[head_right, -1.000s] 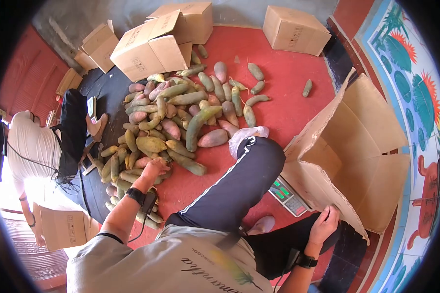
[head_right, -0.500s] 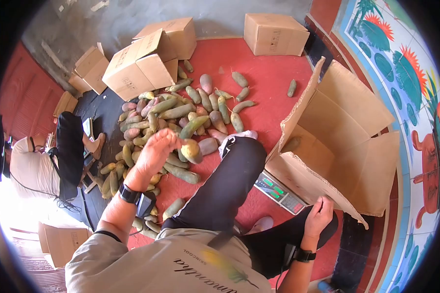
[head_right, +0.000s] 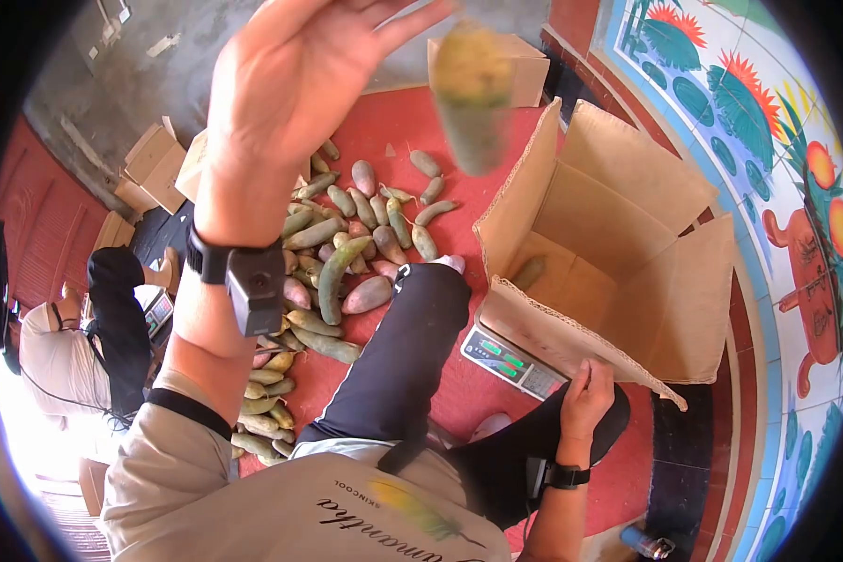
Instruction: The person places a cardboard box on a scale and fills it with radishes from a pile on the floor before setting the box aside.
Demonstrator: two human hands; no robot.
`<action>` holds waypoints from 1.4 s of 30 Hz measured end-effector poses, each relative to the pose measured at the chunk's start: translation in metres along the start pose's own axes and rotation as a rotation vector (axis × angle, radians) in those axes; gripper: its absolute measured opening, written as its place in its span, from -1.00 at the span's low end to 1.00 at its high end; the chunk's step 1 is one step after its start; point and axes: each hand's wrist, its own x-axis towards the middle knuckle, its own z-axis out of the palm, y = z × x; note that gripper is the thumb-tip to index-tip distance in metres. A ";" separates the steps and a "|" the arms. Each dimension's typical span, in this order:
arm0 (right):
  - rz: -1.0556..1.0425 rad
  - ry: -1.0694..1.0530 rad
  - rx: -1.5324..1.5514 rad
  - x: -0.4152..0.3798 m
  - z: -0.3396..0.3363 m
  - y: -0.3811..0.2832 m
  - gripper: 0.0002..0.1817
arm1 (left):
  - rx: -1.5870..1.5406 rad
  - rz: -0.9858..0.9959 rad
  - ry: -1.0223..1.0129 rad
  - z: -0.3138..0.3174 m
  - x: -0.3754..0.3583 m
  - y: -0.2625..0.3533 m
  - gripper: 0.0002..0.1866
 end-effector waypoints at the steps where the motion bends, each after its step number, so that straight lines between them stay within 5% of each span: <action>1: -0.001 0.002 0.000 0.000 0.000 0.001 -0.94 | -0.193 -0.036 -0.108 0.004 0.009 -0.006 -0.81; 5: 0.005 0.019 0.012 -0.001 -0.002 0.001 -0.94 | -0.425 -0.178 -0.259 0.035 0.016 -0.037 -0.86; 6: 0.022 0.011 0.017 -0.001 -0.003 0.001 -0.94 | -0.164 -0.098 -0.113 0.044 0.020 -0.055 -0.81; 10: 0.034 0.006 0.035 -0.002 -0.004 0.003 -0.94 | -0.061 -0.421 -0.117 0.061 -0.003 -0.089 -0.84; 14: 0.044 0.016 0.062 -0.004 -0.004 0.004 -0.92 | 0.408 -0.418 -0.336 0.070 -0.028 -0.116 -0.81; 20: 0.019 0.016 0.054 -0.003 -0.003 0.005 -0.89 | 0.606 -0.575 -0.444 0.069 -0.063 -0.153 -0.79; 23: 0.027 0.001 0.052 -0.004 -0.002 0.007 -0.88 | 1.028 -0.483 -0.741 0.063 -0.076 -0.165 -0.84; 29: 0.028 -0.019 0.028 -0.003 -0.001 0.009 -0.87 | 1.205 -0.629 -0.844 0.063 -0.088 -0.173 -0.84; 33: 0.055 -0.037 0.018 -0.002 -0.001 0.008 -0.87 | 1.154 -0.546 -0.732 0.068 -0.090 -0.160 -0.86; 36: 0.075 -0.057 0.006 -0.003 -0.002 0.008 -0.87 | 0.944 -0.451 -0.443 0.062 -0.099 -0.139 -0.89; 38: 0.086 -0.055 -0.009 -0.004 -0.002 0.011 -0.87 | 0.782 -0.045 -0.219 0.049 -0.111 -0.120 -0.93; 42: 0.096 -0.031 -0.035 -0.006 -0.001 0.013 -0.86 | 0.868 -0.129 0.019 -0.007 -0.150 -0.087 -0.90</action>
